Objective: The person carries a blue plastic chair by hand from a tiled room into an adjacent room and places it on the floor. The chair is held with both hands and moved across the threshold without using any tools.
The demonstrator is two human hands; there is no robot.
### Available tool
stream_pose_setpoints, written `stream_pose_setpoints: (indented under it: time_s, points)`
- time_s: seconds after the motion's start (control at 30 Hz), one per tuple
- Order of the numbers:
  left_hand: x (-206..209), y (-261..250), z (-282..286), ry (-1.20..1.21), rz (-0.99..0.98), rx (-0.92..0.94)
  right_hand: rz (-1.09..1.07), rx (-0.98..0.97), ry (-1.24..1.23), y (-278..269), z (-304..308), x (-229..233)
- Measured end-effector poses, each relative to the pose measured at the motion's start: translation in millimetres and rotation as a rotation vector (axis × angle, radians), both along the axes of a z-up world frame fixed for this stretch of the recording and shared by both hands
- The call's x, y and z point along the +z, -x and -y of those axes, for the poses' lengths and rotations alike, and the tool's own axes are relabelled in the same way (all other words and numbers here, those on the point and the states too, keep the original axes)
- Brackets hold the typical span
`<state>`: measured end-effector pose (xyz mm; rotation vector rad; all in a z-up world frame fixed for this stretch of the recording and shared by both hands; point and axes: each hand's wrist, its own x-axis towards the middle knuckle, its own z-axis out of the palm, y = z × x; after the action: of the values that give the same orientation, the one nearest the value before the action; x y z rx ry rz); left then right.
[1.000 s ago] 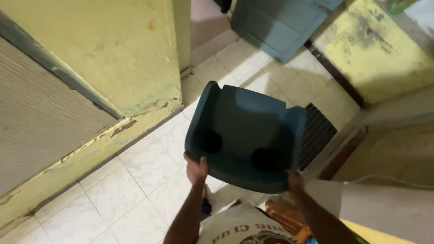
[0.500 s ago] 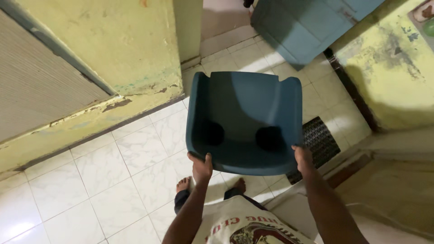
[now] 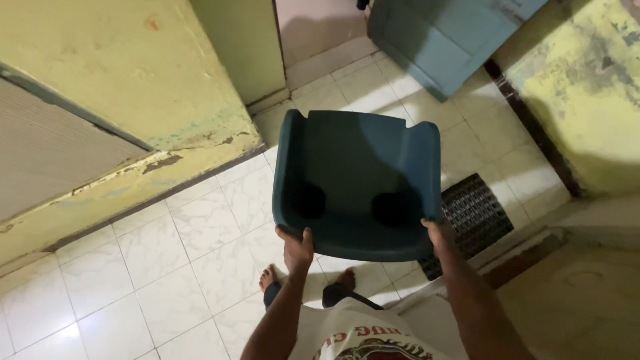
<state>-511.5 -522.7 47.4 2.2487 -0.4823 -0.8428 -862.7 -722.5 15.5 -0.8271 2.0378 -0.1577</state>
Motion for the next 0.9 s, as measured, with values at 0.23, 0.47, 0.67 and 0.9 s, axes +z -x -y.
stream_pose_setpoints:
  time_s: [0.23,0.47,0.67,0.9]
  points:
    - [-12.6,29.2,26.1,-0.121,-0.025,-0.017,0.429,-0.180,0.258,36.8,4.1,-20.4]
    - [-14.9,42.9,33.1,-0.081,-0.284,0.193,0.499,-0.236,0.224,54.3,2.7,-31.7]
    - [-33.1,66.0,55.1,0.046,0.079,0.201,0.375,-0.297,0.096,79.4,9.8,-30.9]
    - [-18.6,59.9,116.2,0.031,0.082,0.081,0.609,-0.442,0.343,83.9,-9.2,-49.2]
